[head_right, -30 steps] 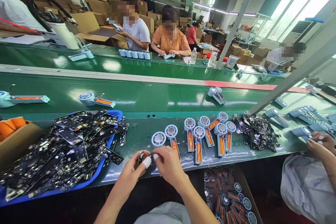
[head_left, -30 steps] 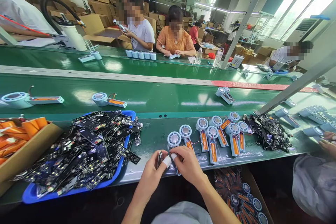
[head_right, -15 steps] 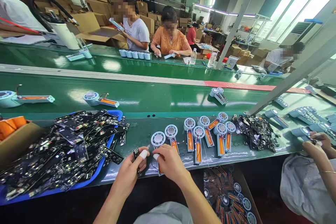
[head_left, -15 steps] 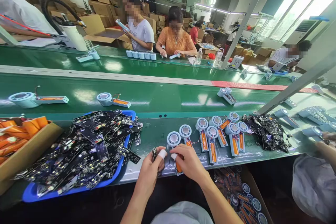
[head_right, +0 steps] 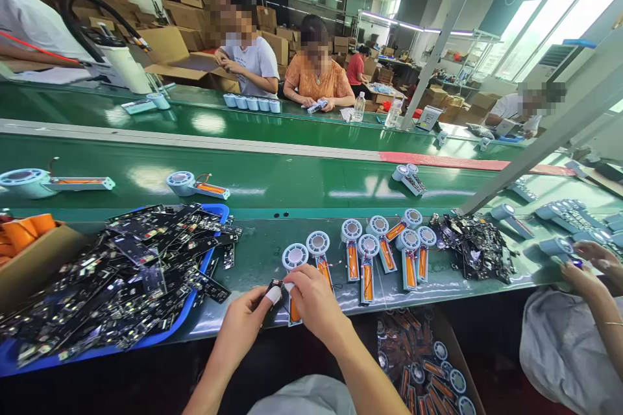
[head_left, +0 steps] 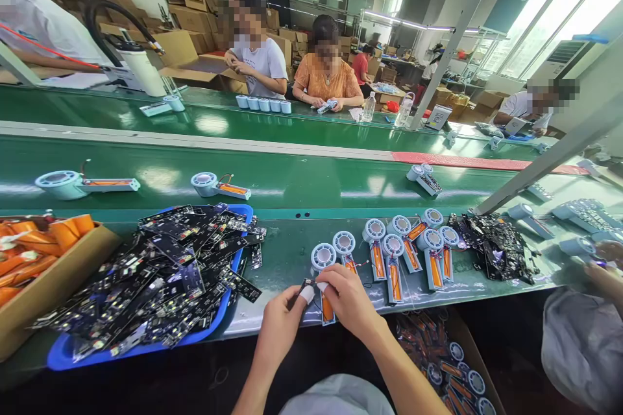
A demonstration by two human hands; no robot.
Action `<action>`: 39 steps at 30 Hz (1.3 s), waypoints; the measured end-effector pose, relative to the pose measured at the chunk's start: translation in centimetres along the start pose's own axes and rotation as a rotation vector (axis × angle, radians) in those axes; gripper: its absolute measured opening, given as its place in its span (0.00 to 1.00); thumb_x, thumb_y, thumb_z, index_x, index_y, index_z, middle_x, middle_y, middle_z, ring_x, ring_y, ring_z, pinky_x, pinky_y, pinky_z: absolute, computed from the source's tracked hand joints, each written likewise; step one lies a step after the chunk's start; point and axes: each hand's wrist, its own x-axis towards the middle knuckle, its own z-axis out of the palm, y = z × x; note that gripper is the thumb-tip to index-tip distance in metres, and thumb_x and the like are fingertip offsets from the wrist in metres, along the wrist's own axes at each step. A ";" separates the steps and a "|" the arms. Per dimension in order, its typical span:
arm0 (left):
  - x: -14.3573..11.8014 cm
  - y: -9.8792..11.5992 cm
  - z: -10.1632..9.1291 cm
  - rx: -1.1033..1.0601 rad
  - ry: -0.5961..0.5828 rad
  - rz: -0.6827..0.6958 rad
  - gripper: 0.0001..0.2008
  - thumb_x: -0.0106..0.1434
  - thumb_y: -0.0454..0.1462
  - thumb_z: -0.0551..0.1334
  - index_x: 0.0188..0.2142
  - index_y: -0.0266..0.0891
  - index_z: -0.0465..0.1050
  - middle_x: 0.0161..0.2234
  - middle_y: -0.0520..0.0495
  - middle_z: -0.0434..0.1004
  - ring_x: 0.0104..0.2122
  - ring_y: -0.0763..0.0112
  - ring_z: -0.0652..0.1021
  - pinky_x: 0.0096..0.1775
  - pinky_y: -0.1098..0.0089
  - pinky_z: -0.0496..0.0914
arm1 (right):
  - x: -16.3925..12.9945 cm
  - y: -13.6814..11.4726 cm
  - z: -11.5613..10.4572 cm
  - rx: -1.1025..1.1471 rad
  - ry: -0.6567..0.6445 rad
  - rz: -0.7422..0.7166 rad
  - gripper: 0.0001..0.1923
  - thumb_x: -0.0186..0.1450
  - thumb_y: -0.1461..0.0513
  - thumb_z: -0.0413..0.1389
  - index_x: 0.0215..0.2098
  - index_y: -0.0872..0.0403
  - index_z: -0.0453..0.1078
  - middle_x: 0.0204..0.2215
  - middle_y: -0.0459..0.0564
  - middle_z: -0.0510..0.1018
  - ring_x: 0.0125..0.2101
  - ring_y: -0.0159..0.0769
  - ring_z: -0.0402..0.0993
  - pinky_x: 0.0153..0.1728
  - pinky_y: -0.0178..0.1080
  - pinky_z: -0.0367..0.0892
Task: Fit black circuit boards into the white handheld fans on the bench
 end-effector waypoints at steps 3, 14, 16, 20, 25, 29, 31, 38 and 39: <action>0.0 -0.1 0.0 0.061 0.049 0.031 0.22 0.58 0.52 0.59 0.34 0.37 0.81 0.33 0.45 0.84 0.34 0.57 0.79 0.37 0.64 0.73 | 0.1 -0.3 0.0 -0.091 -0.044 0.004 0.13 0.67 0.72 0.52 0.44 0.53 0.73 0.41 0.52 0.79 0.42 0.39 0.76 0.44 0.39 0.71; -1.1 -1.1 0.6 0.410 0.218 0.581 0.16 0.70 0.38 0.51 0.44 0.38 0.76 0.36 0.42 0.81 0.35 0.61 0.82 0.36 0.65 0.76 | 0.5 -1.2 0.0 -0.273 -0.038 -0.009 0.09 0.68 0.72 0.54 0.41 0.54 0.71 0.39 0.52 0.78 0.38 0.40 0.72 0.40 0.40 0.69; -1.1 -1.2 0.4 0.451 0.191 0.636 0.15 0.71 0.36 0.50 0.46 0.38 0.75 0.38 0.42 0.80 0.36 0.62 0.82 0.36 0.66 0.76 | 0.7 -1.1 -0.1 -0.197 -0.034 0.026 0.09 0.67 0.72 0.54 0.40 0.54 0.71 0.38 0.50 0.78 0.39 0.39 0.73 0.41 0.38 0.68; -0.8 -1.3 0.4 0.541 0.192 0.699 0.15 0.72 0.35 0.49 0.49 0.39 0.73 0.40 0.42 0.80 0.39 0.63 0.82 0.38 0.67 0.76 | 0.9 -0.9 -0.5 -0.115 -0.032 0.098 0.10 0.66 0.73 0.56 0.39 0.53 0.71 0.35 0.47 0.78 0.36 0.36 0.74 0.39 0.36 0.67; -0.8 -1.6 1.1 0.675 0.291 0.728 0.15 0.72 0.34 0.48 0.49 0.37 0.72 0.41 0.40 0.80 0.38 0.62 0.83 0.36 0.66 0.77 | 0.8 -1.2 0.0 -0.320 -0.025 0.025 0.10 0.66 0.73 0.54 0.40 0.55 0.71 0.37 0.52 0.77 0.38 0.41 0.72 0.40 0.39 0.66; -1.1 -1.9 1.1 0.740 0.283 0.721 0.16 0.72 0.34 0.48 0.50 0.37 0.72 0.43 0.38 0.81 0.40 0.59 0.83 0.38 0.64 0.77 | 0.7 -1.3 0.5 -0.520 -0.039 -0.017 0.10 0.65 0.74 0.54 0.38 0.55 0.70 0.35 0.53 0.76 0.35 0.44 0.70 0.37 0.42 0.65; -1.1 -1.7 0.9 0.684 0.239 0.692 0.17 0.71 0.34 0.48 0.49 0.38 0.73 0.42 0.39 0.81 0.40 0.59 0.83 0.39 0.64 0.77 | 0.8 -1.3 0.5 -0.569 -0.056 -0.049 0.09 0.65 0.74 0.54 0.37 0.55 0.70 0.34 0.53 0.76 0.34 0.44 0.70 0.36 0.43 0.65; -0.2 -0.4 -1.2 0.360 0.042 0.538 0.15 0.69 0.37 0.53 0.42 0.41 0.79 0.37 0.43 0.83 0.37 0.62 0.82 0.39 0.66 0.76 | 1.0 -0.5 -0.7 -0.332 -0.095 -0.151 0.08 0.69 0.71 0.53 0.40 0.54 0.69 0.36 0.49 0.78 0.37 0.39 0.72 0.38 0.38 0.66; -0.1 -0.4 -1.4 0.349 0.027 0.521 0.15 0.69 0.38 0.53 0.42 0.42 0.79 0.37 0.44 0.83 0.37 0.61 0.82 0.39 0.66 0.76 | 0.9 -0.4 -0.8 -0.292 -0.100 -0.146 0.08 0.69 0.71 0.53 0.41 0.53 0.69 0.36 0.49 0.78 0.37 0.39 0.72 0.39 0.38 0.66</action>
